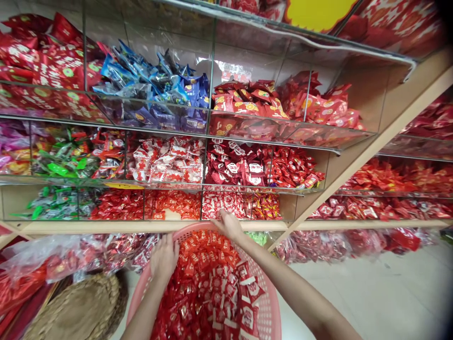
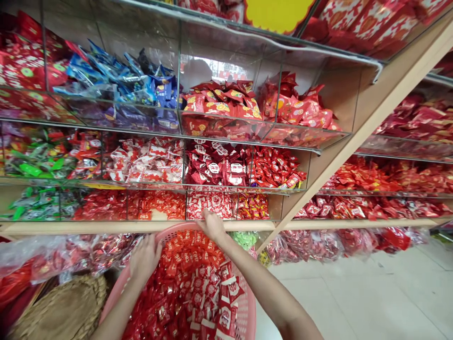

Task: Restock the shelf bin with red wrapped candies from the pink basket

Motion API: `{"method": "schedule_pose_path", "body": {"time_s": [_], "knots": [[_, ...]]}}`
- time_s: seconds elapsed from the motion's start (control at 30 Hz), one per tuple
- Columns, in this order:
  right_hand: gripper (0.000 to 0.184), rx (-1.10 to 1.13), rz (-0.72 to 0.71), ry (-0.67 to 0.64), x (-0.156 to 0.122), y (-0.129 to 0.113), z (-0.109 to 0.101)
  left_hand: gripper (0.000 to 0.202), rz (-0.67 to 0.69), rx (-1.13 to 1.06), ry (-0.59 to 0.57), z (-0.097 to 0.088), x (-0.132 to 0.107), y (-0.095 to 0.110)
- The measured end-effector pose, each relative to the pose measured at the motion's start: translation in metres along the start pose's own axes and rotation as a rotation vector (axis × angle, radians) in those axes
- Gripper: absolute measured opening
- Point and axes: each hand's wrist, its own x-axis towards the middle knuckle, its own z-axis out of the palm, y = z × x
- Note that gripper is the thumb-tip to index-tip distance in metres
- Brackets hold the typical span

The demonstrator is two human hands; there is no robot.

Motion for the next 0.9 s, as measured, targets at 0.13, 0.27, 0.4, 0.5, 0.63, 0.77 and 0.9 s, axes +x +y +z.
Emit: {"method": "schedule_pose_path", "body": {"time_s": [0.13,0.27,0.4,0.5,0.63,0.77,0.9], "knots": [[0.043,0.037,0.221,0.037,0.036,0.013,0.014,0.038,-0.013,-0.009,0.001,0.002,0.000,0.000],[0.041,0.115,0.332,0.010,0.050,0.021,0.025,0.037,-0.016,-0.015,0.002,0.002,0.000,0.000],[0.031,0.175,0.370,0.005,0.052,0.025,0.030,0.036,-0.013,-0.021,0.002,0.001,0.000,0.000],[0.028,0.185,0.376,0.009,0.053,0.027,0.032,0.036,-0.012,-0.018,0.004,0.002,0.000,0.000],[0.020,0.208,0.369,0.013,0.055,0.030,0.034,0.037,-0.014,-0.013,-0.002,0.002,0.000,-0.002],[0.017,0.249,0.309,-0.004,0.056,0.034,0.029,0.038,-0.008,-0.011,-0.006,0.001,0.001,-0.002],[0.018,0.268,0.240,-0.020,0.046,0.034,0.013,0.038,-0.001,-0.006,-0.011,-0.002,0.002,0.000]]}}
